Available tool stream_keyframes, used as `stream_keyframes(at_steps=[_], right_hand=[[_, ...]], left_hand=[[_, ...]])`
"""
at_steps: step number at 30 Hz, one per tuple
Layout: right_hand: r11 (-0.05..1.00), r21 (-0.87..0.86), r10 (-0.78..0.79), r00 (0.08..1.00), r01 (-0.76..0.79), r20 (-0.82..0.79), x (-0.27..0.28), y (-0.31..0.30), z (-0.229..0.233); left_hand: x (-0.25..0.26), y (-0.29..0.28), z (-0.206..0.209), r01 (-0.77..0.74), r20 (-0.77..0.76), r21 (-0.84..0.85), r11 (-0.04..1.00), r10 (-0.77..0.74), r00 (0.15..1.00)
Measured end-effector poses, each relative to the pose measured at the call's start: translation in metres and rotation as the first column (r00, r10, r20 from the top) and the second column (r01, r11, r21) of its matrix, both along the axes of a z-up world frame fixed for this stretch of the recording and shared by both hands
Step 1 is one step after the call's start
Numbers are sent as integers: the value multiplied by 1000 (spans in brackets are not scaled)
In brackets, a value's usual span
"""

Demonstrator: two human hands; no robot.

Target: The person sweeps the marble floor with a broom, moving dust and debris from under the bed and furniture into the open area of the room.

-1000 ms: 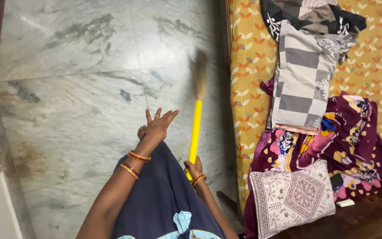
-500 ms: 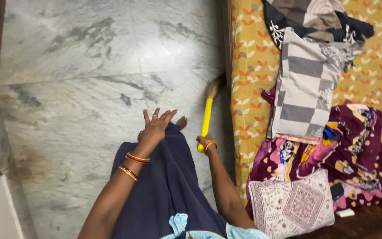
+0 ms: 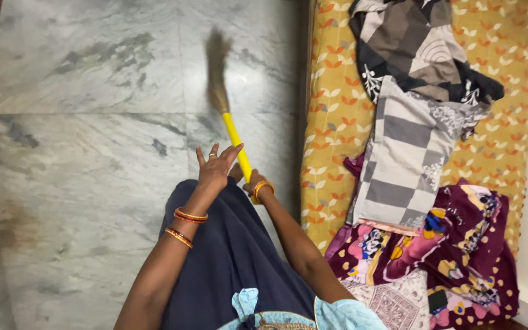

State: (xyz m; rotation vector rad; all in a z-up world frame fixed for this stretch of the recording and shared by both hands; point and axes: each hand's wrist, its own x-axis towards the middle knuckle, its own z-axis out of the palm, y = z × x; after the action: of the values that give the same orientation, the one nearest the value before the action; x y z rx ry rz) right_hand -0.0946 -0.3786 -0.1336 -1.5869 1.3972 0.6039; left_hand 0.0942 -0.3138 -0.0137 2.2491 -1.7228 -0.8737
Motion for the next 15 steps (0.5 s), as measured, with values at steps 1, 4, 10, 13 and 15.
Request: stream_keyframes(at_steps=[1, 4, 10, 13, 15], right_hand=[[1000, -10, 6, 999, -6, 50, -5, 1, 5], [993, -41, -105, 986, 111, 133, -36, 26, 27], [904, -140, -318, 855, 403, 410, -71, 56, 44], [869, -124, -394, 822, 478, 411, -64, 35, 39], [811, 81, -563, 734, 580, 380, -55, 18, 35]], left_hand=[[-5, -10, 2, 16, 13, 40, 999, -17, 1000], [-18, -43, 18, 31, 21, 121, 992, -33, 999], [-20, -76, 59, 52, -28, 245, 968, -47, 998], [-21, -86, 56, 50, 2, 219, 974, -52, 999], [-22, -88, 47, 38, 35, 193, 980, -46, 998]])
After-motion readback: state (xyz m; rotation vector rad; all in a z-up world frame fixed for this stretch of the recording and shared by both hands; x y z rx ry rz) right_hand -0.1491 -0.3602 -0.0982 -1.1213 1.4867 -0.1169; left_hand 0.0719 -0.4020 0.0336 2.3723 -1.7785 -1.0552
